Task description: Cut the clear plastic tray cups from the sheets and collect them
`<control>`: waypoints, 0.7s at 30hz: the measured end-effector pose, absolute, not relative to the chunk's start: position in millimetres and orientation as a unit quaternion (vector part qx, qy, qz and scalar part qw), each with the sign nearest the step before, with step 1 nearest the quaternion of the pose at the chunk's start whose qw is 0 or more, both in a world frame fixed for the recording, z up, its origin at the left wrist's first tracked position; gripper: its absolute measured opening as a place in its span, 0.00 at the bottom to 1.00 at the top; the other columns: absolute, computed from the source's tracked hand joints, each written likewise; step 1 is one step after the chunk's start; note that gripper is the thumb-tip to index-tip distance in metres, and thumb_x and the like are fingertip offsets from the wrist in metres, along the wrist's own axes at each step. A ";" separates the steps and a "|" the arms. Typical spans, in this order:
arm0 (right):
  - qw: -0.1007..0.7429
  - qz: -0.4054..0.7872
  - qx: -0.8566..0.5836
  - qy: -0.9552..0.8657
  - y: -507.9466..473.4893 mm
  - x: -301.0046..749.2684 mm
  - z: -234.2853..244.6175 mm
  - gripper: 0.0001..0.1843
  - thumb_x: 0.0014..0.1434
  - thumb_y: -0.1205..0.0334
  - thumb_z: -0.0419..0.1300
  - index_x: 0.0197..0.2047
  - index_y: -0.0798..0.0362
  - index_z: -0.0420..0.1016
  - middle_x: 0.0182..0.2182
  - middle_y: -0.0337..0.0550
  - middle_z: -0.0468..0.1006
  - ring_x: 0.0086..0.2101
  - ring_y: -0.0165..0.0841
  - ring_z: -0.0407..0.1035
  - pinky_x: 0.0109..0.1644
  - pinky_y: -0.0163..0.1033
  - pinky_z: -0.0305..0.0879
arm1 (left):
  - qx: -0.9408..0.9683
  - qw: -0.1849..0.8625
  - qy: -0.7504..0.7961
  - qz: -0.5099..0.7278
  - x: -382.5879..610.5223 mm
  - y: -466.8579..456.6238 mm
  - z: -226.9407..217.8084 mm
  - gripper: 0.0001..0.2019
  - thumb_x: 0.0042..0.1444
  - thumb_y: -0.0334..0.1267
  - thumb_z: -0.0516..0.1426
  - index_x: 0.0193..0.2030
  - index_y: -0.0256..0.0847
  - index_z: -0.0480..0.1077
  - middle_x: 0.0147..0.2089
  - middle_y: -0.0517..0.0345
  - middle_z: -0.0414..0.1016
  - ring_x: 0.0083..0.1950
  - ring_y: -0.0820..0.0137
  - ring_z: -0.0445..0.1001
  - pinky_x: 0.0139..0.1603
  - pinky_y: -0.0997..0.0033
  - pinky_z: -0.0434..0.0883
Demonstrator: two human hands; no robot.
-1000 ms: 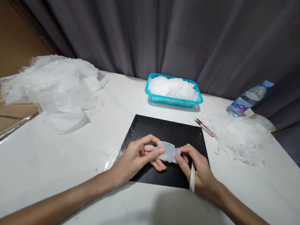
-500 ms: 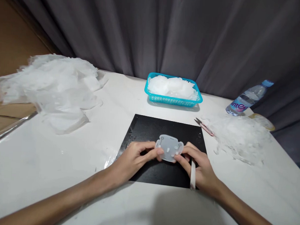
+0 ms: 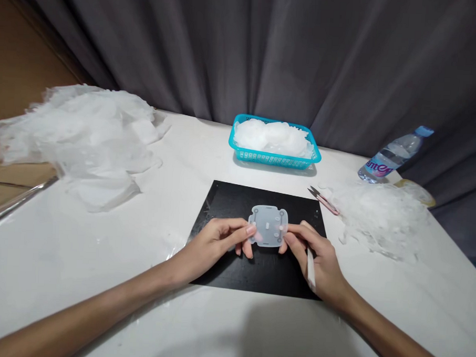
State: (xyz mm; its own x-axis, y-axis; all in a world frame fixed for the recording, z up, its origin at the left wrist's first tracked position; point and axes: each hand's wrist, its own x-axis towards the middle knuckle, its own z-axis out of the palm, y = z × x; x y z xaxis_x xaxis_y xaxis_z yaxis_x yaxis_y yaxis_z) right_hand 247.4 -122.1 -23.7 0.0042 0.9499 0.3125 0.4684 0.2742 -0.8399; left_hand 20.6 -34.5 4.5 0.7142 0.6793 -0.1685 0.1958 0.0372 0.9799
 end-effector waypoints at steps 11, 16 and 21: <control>0.462 0.245 -0.540 -0.659 -122.5 249.1 -20.2 0.13 0.75 0.60 0.54 0.44 0.49 0.81 0.31 0.39 0.75 0.32 0.32 0.68 0.37 0.37 0.66 | 0.685 0.632 0.312 0.184 20.1 -29.2 4.8 0.23 0.72 0.49 0.54 0.29 0.38 0.77 0.30 0.58 0.77 0.34 0.70 0.70 0.41 0.72 0.68; 0.465 0.249 -0.548 -0.649 -122.6 248.0 -15.9 0.15 0.75 0.60 0.54 0.41 0.49 0.81 0.31 0.39 0.74 0.32 0.31 0.68 0.38 0.37 0.66 | 0.703 0.612 0.315 0.180 18.5 -31.1 4.5 0.23 0.73 0.49 0.53 0.30 0.38 0.76 0.31 0.59 0.75 0.35 0.70 0.69 0.41 0.73 0.67; 0.468 0.241 -0.554 -0.646 -121.1 247.6 -16.2 0.17 0.76 0.58 0.52 0.39 0.49 0.81 0.31 0.41 0.76 0.32 0.32 0.68 0.38 0.38 0.67 | 0.724 0.589 0.317 0.168 18.6 -32.4 6.9 0.24 0.73 0.50 0.52 0.30 0.39 0.75 0.32 0.60 0.73 0.35 0.70 0.69 0.40 0.73 0.66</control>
State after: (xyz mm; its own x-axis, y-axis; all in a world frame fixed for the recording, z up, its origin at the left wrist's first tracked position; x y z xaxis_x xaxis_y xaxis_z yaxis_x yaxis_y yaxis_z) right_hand 247.6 -121.1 -16.2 0.0506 0.9400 0.3374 0.4895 0.2711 -0.8288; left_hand 18.6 -32.4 6.9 0.7428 0.6567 -0.1302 0.2618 -0.1059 0.9593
